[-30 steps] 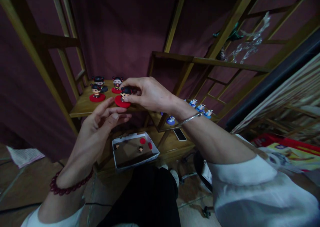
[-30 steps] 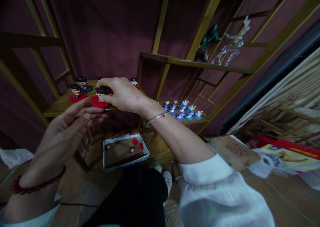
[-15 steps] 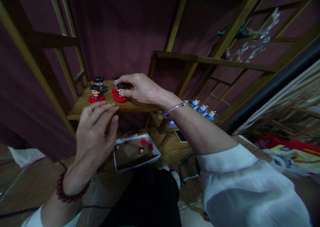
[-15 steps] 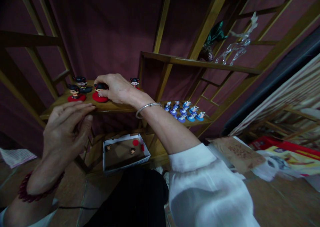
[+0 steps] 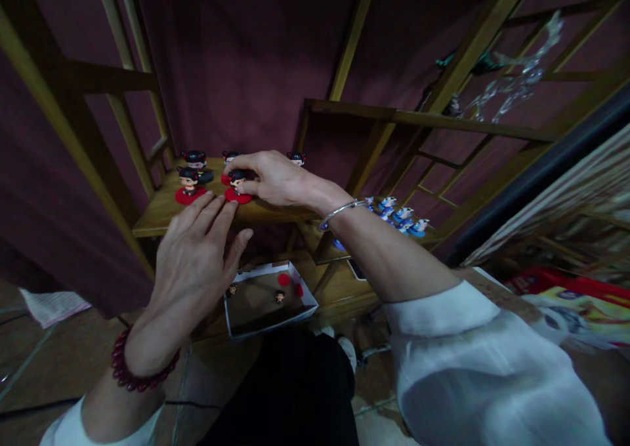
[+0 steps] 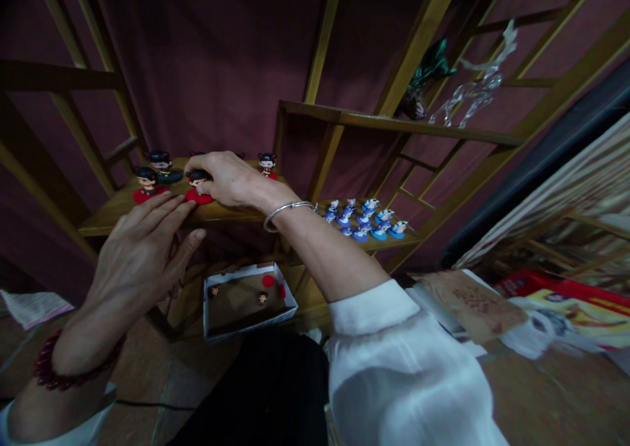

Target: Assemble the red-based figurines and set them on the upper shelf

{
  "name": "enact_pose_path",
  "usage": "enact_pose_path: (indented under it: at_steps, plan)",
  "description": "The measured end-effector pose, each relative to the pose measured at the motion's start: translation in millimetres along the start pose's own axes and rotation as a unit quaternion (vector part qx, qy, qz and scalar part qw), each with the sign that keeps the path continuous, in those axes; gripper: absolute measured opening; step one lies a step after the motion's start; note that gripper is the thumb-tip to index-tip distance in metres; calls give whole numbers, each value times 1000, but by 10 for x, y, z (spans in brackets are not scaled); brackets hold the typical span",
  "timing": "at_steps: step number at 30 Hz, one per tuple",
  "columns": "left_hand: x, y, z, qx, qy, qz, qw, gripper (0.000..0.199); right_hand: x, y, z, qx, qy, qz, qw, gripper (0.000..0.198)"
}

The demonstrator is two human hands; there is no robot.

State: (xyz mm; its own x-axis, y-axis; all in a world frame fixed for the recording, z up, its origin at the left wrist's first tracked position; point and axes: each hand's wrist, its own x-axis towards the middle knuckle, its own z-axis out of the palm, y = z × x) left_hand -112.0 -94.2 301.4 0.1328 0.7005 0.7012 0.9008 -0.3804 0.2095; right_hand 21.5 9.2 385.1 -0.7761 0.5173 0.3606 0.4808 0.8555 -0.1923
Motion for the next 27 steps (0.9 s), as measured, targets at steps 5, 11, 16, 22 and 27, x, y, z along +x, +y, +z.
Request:
enact_pose_path:
  at_steps: [5,11,16,22,27]
  plan:
    - [8,1,22,27,8,6,1000,44,-11,-5,-5,-5,-7,-3,1000,30]
    - [-2,-4,55,33,19,0,999,42,-42,30,48,12,12,-5,1000,35]
    - [-12,-3,63,30,24,-12,999,41,-96,80,124,34,55,17,998,42]
    - [-7,5,51,32,19,-26,999,39,-182,118,142,41,68,43,996,37]
    - [-10,-6,63,59,30,-13,998,40,-208,117,183,62,68,55,994,41]
